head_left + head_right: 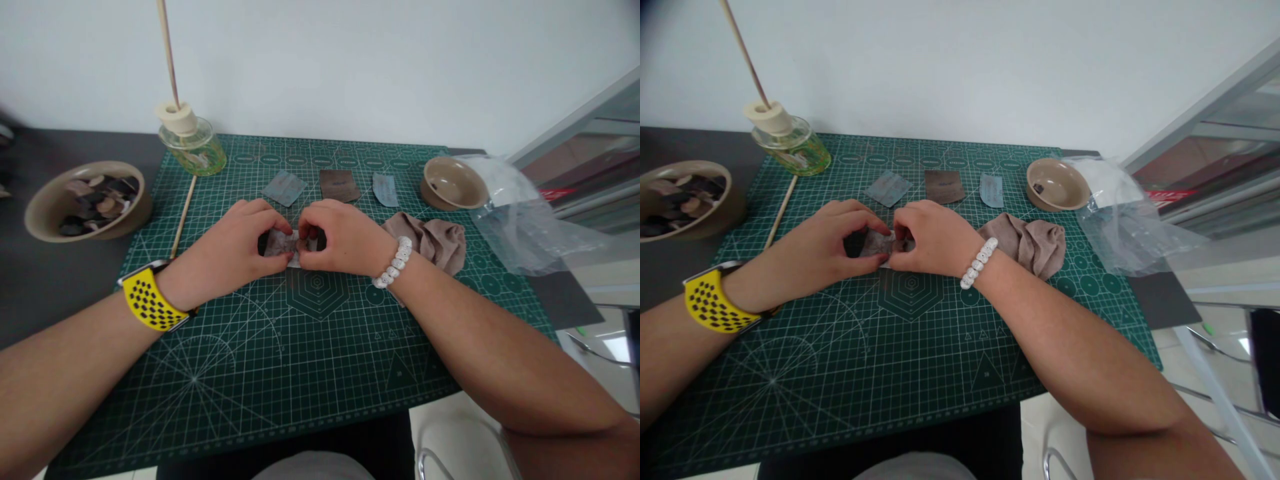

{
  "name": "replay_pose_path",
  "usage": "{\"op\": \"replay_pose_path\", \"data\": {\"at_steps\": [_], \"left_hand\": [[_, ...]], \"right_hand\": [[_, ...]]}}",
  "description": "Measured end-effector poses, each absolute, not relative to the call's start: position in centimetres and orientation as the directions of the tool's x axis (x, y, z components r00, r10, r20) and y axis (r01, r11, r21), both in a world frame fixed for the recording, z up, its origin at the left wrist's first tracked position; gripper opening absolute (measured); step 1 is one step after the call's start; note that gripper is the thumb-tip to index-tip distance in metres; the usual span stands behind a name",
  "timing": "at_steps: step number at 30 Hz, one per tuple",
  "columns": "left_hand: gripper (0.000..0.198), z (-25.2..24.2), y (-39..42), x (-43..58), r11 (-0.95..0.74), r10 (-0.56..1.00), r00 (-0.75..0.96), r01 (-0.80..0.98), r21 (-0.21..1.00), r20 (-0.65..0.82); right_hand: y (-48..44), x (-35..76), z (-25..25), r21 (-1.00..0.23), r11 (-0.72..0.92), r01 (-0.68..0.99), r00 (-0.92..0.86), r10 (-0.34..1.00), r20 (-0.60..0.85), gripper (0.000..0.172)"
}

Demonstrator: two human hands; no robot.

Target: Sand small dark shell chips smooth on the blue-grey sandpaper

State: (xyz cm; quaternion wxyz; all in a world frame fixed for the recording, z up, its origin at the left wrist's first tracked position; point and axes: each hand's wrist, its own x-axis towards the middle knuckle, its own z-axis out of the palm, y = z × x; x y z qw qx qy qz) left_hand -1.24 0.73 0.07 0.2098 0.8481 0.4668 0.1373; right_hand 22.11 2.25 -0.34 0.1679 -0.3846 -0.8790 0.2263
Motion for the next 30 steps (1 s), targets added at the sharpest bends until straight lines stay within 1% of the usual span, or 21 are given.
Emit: {"op": "replay_pose_path", "data": {"at_steps": [5,15,25,30], "left_hand": [[0.031,-0.02,0.78,-1.25,-0.478,0.848,0.528,0.733,0.483,0.038],[0.032,0.02,0.74,-1.24,-0.480,0.846,0.532,0.740,0.471,0.026],[0.034,-0.07,0.96,-1.42,-0.478,0.846,0.533,0.738,0.477,0.021],[0.034,-0.09,0.96,-1.53,-0.474,0.845,0.535,0.735,0.485,0.017]], "right_hand": [[2.31,22.06,-0.39,-0.541,0.584,0.605,-0.622,0.771,0.137,0.009],[2.31,21.82,-0.38,-0.552,0.589,0.591,-0.640,0.758,0.125,0.007],[2.25,21.98,0.18,-0.517,0.604,0.607,-0.671,0.738,0.074,0.014],[2.23,22.11,0.03,-0.501,0.602,0.622,-0.658,0.748,0.083,0.014]]}}
